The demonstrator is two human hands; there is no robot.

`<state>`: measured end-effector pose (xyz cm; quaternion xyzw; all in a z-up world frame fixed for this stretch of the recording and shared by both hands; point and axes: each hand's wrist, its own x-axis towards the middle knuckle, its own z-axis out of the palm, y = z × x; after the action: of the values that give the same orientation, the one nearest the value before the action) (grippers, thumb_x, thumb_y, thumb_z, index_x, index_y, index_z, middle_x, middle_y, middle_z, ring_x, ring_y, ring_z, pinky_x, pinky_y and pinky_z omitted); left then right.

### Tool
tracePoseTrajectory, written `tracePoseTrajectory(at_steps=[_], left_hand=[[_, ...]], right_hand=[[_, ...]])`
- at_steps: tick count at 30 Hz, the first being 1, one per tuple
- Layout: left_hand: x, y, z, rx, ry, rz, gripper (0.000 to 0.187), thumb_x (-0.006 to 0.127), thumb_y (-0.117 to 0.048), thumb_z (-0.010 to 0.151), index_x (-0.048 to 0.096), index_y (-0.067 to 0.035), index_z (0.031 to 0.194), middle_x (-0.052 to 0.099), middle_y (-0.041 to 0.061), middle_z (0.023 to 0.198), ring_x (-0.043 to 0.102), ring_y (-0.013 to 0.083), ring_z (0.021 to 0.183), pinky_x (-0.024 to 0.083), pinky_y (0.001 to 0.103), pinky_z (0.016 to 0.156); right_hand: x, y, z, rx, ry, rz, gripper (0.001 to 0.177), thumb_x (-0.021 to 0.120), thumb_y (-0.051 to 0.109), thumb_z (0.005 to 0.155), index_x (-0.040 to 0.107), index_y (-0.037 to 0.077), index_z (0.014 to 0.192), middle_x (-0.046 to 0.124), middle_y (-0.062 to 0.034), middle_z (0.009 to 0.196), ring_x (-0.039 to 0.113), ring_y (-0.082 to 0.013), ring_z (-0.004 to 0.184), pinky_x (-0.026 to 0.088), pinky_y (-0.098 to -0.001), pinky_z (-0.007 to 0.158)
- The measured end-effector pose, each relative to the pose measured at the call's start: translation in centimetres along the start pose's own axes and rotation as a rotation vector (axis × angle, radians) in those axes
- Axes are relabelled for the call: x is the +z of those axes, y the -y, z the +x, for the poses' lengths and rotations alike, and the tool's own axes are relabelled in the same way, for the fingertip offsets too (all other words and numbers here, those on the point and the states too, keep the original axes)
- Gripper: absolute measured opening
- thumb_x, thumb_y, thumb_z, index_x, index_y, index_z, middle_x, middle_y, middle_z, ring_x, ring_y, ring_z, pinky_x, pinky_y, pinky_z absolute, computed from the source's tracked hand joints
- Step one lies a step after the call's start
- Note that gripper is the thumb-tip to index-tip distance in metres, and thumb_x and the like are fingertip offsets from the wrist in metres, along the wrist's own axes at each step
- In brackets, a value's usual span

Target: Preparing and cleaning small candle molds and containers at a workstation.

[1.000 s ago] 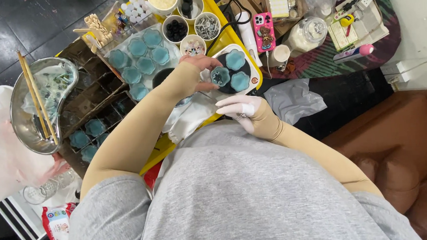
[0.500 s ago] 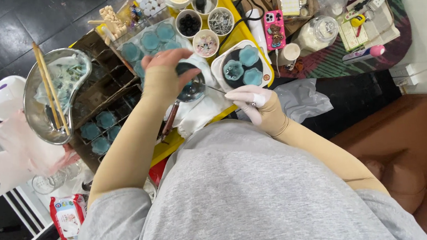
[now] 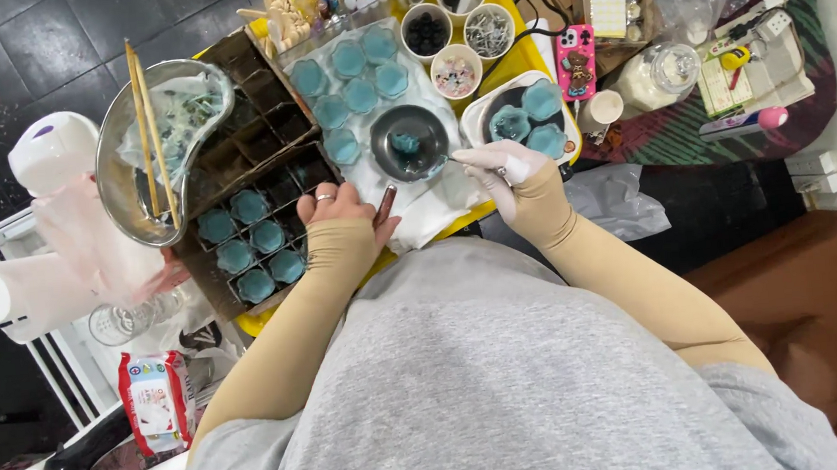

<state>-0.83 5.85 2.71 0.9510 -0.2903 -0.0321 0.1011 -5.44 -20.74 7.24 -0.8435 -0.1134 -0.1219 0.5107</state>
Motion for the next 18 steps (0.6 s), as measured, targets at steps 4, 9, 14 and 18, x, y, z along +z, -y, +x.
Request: tracePoseTrajectory(at_steps=[4, 9, 14, 18], left_hand=[[0.9, 0.3, 0.5, 0.023, -0.027, 0.029, 0.028, 0.075, -0.044, 0.076, 0.077, -0.019, 0.064, 0.061, 0.005, 0.084, 0.053, 0.0299, 0.099, 0.033, 0.049, 0.083], [0.5, -0.1, 1.1, -0.049, 0.094, -0.012, 0.033, 0.071, -0.043, 0.081, 0.077, -0.018, 0.061, 0.061, 0.006, 0.079, 0.053, 0.0288, 0.096, 0.032, 0.050, 0.087], [1.0, -0.3, 0.9, -0.025, 0.035, -0.029, 0.034, 0.070, -0.043, 0.082, 0.076, -0.018, 0.059, 0.062, 0.006, 0.078, 0.053, 0.0297, 0.096, 0.032, 0.051, 0.087], [0.5, -0.5, 0.9, -0.031, 0.054, -0.048, 0.037, 0.071, -0.044, 0.083, 0.075, -0.017, 0.058, 0.061, 0.006, 0.077, 0.053, 0.0307, 0.095, 0.032, 0.051, 0.085]], right_hand=[[0.8, 0.2, -0.7, 0.001, -0.013, -0.044, 0.025, 0.066, -0.002, 0.100, 0.071, 0.009, 0.121, 0.072, -0.0104, 0.102, 0.071, -0.0221, 0.087, 0.054, -0.0299, 0.078], [1.9, 1.4, -1.0, -0.035, -0.011, -0.158, 0.024, 0.067, -0.001, 0.099, 0.070, 0.010, 0.119, 0.071, -0.0114, 0.099, 0.070, -0.0265, 0.085, 0.055, -0.0328, 0.074], [3.3, 2.1, -1.7, -0.012, -0.055, -0.203, 0.024, 0.066, -0.001, 0.099, 0.069, 0.011, 0.120, 0.070, -0.0114, 0.096, 0.068, -0.0281, 0.083, 0.054, -0.0345, 0.073], [4.6, 2.3, -2.0, 0.038, -0.112, -0.195, 0.024, 0.064, 0.001, 0.103, 0.069, 0.010, 0.124, 0.071, -0.0093, 0.096, 0.070, -0.0247, 0.084, 0.055, -0.0322, 0.075]])
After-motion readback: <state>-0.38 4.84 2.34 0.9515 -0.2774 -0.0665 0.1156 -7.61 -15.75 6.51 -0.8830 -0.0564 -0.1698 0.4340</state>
